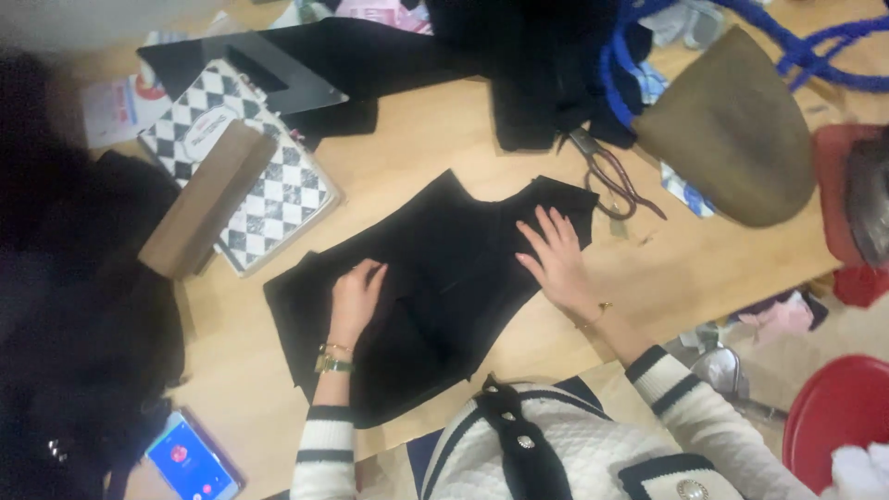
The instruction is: The person arranges a piece of black fabric on a wooden table, smoothing it out by hand. They then place a newspaper pattern on top of the fabric and use a white marking tool to trace the outline of the pattern onto the fabric.
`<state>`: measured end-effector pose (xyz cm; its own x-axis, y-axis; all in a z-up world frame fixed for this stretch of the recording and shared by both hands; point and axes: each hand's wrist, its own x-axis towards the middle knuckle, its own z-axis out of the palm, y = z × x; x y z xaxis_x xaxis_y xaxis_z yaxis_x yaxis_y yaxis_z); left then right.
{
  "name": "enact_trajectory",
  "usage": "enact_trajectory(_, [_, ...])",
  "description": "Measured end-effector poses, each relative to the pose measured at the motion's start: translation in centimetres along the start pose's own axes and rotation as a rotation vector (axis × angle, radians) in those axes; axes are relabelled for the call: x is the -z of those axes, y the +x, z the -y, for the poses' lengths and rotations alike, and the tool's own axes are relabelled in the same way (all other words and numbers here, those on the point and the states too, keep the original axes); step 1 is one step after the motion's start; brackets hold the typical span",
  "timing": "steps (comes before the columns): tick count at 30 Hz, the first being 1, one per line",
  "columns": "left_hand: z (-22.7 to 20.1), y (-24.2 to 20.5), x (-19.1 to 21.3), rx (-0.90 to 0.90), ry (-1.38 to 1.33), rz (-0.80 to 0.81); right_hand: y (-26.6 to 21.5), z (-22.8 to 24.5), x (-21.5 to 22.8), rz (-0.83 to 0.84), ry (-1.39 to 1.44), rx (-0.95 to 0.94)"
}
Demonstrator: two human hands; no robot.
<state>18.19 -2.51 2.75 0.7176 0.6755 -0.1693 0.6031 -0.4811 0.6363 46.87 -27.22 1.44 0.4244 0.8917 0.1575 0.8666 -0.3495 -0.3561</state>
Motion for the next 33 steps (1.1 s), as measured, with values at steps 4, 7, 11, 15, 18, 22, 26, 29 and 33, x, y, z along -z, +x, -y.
enact_trajectory(4, [1.0, -3.2, 1.4, 0.188, 0.023, -0.189, 5.0, 1.1, -2.4, 0.076, -0.035, 0.171])
enact_trajectory(7, [1.6, -5.0, 1.7, 0.302, -0.034, -0.312, 10.4, 1.9, -4.3, 0.094, -0.007, 0.315])
enact_trajectory(11, [2.6, -5.3, 0.4, 0.338, -0.187, -0.416, 17.6, 2.3, -6.5, 0.078, -0.044, 0.472])
enact_trajectory(15, [-0.2, -5.3, 2.1, 0.318, -0.335, -0.454, 20.2, 2.7, -6.0, 0.082, -0.014, 0.514])
enact_trajectory(18, [-4.8, -5.9, 5.0, 0.249, -0.344, -0.381, 18.7, 4.8, -4.8, 0.096, 0.109, 0.349])
enact_trajectory(22, [-10.4, -6.3, 7.3, -0.024, -0.173, -0.171, 13.0, 11.3, 0.6, 0.359, 0.817, 0.442])
enact_trajectory(26, [-14.8, -7.3, 10.4, -0.221, -0.113, -0.004, 8.6, 14.4, 5.9, 0.888, 1.124, 0.380])
enact_trajectory(29, [-14.6, -7.9, 12.8, -0.258, -0.164, -0.048, 5.7, 8.6, -1.6, 0.960, 0.997, 0.341])
enact_trajectory(33, [-12.6, -8.5, 13.8, -0.203, -0.222, -0.050, 6.0, 11.5, 5.0, 0.985, 0.931, 0.359])
